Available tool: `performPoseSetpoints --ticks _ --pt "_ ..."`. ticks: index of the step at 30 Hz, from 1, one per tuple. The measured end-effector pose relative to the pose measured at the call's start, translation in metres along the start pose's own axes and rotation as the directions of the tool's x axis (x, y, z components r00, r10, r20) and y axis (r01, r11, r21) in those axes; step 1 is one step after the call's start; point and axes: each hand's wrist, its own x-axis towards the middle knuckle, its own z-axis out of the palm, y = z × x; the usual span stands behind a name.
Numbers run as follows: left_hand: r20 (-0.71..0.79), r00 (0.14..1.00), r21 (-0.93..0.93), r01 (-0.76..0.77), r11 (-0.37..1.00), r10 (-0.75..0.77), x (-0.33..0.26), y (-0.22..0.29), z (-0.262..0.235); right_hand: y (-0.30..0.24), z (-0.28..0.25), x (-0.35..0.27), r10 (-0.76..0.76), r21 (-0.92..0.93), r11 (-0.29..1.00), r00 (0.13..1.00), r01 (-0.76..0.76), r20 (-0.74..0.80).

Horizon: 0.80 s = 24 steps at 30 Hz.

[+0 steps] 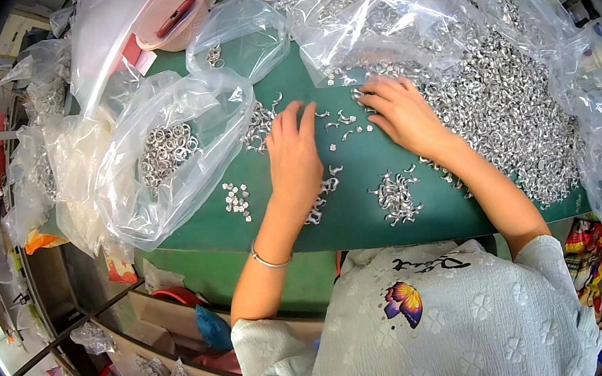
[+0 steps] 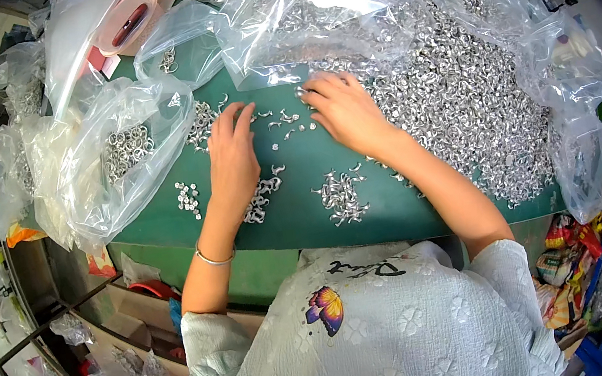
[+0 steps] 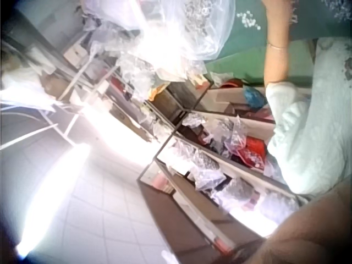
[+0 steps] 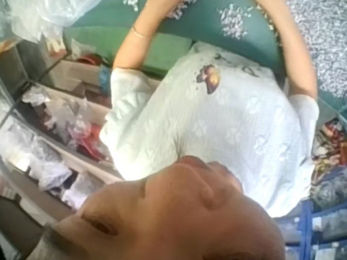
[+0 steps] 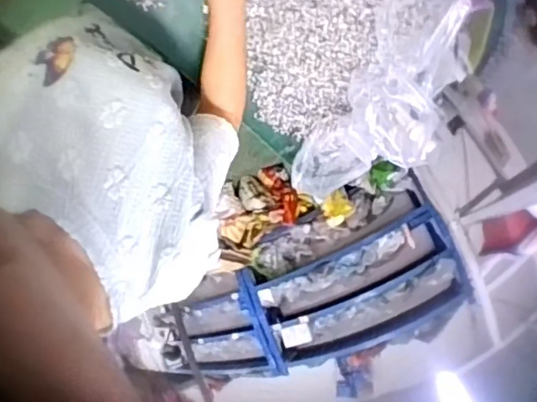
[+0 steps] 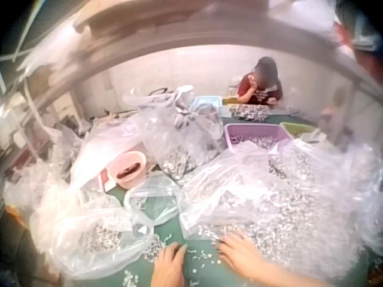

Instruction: The person sorts through a large pile of small silver-colored metal components on a green work table, picking out individual pieces and grouping them together.

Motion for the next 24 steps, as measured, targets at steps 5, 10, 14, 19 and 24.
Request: performPoseSetpoints --ticks 5,10,14,19,24 --pt "0.051 0.998 -0.215 -0.013 0.976 0.024 0.010 -0.005 0.020 0.013 -0.010 0.008 0.202 0.063 0.979 0.971 -0.195 -0.132" --pt "0.084 0.996 -0.491 0.020 0.871 0.025 0.020 0.006 0.022 0.001 0.028 0.042 0.115 -0.084 0.989 0.988 -0.124 -0.104" --pt "-0.018 0.998 -0.412 0.054 0.909 -0.068 0.011 -0.002 0.011 0.006 0.026 0.033 0.087 -0.109 0.989 0.991 -0.097 -0.101" --pt "0.005 0.993 -0.331 0.113 0.937 -0.118 0.002 0.001 0.007 0.005 0.017 0.037 0.141 -0.093 0.986 0.989 -0.137 0.041" --pt "-0.017 0.985 -0.343 0.158 0.926 -0.174 0.001 0.004 0.004 -0.008 -0.001 0.032 0.229 0.284 0.933 0.973 -0.222 0.008"
